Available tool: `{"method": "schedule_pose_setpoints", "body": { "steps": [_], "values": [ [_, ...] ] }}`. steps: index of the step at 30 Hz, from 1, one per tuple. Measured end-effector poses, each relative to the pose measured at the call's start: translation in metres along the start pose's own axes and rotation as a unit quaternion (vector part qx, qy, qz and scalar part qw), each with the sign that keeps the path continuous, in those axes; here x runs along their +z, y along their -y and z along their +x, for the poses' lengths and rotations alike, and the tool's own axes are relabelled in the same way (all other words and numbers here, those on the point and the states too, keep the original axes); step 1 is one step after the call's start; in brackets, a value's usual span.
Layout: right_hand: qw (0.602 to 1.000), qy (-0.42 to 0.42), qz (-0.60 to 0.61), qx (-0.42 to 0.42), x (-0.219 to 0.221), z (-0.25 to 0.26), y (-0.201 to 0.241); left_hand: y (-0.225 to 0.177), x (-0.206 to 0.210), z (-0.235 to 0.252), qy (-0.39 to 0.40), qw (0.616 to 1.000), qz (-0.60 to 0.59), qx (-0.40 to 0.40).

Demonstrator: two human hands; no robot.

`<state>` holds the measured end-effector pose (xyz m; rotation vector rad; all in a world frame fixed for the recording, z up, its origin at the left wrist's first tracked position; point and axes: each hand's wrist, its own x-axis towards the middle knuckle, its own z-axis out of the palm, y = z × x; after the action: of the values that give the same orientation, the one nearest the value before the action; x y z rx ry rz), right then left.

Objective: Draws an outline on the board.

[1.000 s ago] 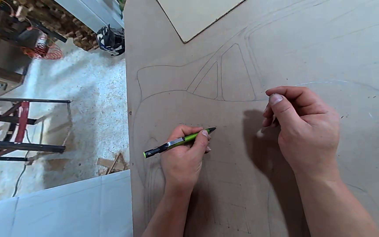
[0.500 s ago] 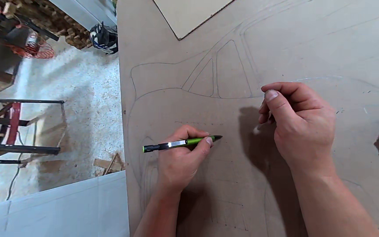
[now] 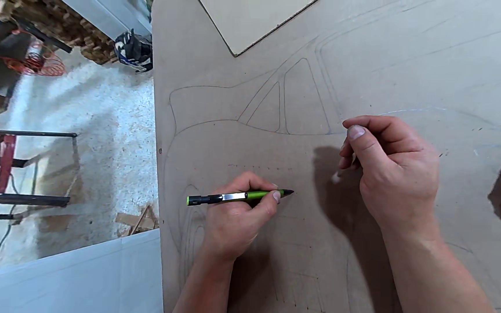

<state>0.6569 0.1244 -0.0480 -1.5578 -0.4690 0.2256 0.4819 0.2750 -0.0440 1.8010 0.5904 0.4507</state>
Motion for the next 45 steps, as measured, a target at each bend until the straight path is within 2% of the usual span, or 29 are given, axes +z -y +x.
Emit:
{"method": "schedule_pose_setpoints", "body": {
  "steps": [6,13,21,30,32,36,38,45],
  "values": [
    [1.0,-0.005,0.005,-0.009,0.0,0.001,-0.002,-0.002,0.007,0.0,-0.053,0.998,-0.02,-0.025],
    [1.0,-0.005,0.011,-0.009,0.001,0.0,-0.001,0.001,-0.001,-0.001,0.014,1.0,-0.004,-0.009],
    [1.0,0.005,0.002,-0.001,-0.001,0.0,-0.001,-0.003,0.016,0.001,-0.132,0.991,-0.011,-0.03],
    [1.0,0.001,-0.005,-0.003,0.0,0.0,-0.001,-0.005,0.019,0.001,-0.157,0.987,0.0,-0.046],
    [1.0,-0.004,-0.003,-0.009,0.0,0.001,-0.001,-0.005,0.017,0.001,-0.139,0.989,0.006,-0.045],
    [1.0,-0.004,0.005,-0.013,0.001,0.001,-0.002,0.0,0.001,0.0,-0.014,1.0,-0.003,-0.008],
    [1.0,-0.004,0.007,-0.012,0.001,0.001,-0.001,0.0,-0.003,0.0,0.02,1.0,-0.002,-0.006],
    [1.0,-0.004,0.005,-0.011,0.0,0.001,-0.001,0.0,-0.001,0.0,0.016,1.0,-0.003,-0.007]
  ]
}}
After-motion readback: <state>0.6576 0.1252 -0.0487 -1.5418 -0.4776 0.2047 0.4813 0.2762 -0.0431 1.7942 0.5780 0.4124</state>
